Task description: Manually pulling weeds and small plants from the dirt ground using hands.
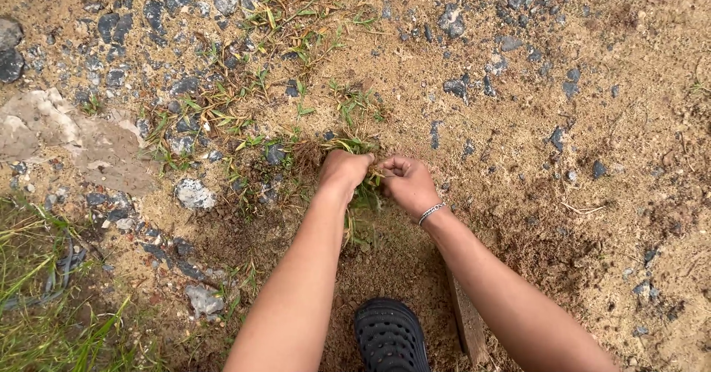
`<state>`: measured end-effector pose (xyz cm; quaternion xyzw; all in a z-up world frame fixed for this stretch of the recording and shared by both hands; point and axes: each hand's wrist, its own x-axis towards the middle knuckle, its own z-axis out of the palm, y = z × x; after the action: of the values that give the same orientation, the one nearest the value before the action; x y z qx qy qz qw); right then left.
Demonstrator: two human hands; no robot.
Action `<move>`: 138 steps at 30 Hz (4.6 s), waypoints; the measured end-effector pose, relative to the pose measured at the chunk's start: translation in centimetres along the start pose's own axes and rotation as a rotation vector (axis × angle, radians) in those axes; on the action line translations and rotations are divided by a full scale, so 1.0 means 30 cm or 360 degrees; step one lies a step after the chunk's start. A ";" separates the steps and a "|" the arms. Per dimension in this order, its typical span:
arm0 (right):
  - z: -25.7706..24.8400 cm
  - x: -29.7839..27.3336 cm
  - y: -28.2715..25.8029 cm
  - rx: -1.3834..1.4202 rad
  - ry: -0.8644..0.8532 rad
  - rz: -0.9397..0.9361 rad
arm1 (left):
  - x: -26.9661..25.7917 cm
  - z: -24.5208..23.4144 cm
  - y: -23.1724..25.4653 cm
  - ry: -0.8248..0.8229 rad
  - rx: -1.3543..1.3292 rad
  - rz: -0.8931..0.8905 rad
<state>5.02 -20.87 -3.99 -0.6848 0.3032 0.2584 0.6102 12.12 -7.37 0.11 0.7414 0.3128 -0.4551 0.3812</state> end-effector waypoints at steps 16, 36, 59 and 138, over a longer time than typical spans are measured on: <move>-0.006 -0.060 -0.041 -0.0218 0.0062 0.0051 | -0.089 -0.104 -0.169 0.0106 -0.0645 0.0205; 0.028 0.114 -0.270 -0.1433 0.0690 -0.0812 | -0.227 -0.321 -0.401 0.0697 -0.0323 0.1062; -0.056 0.077 -0.123 -0.0757 0.0547 -0.0405 | -0.111 -0.019 -0.366 0.0164 -0.0780 0.0595; 0.192 0.445 -0.336 -0.2619 0.0075 -0.0952 | -0.171 -0.129 -0.419 0.0126 -0.1537 0.0207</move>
<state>21.58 -15.76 -7.52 -0.9637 -0.1593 0.2101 -0.0417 1.61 1.76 2.41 0.5145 0.4554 -0.2047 0.6971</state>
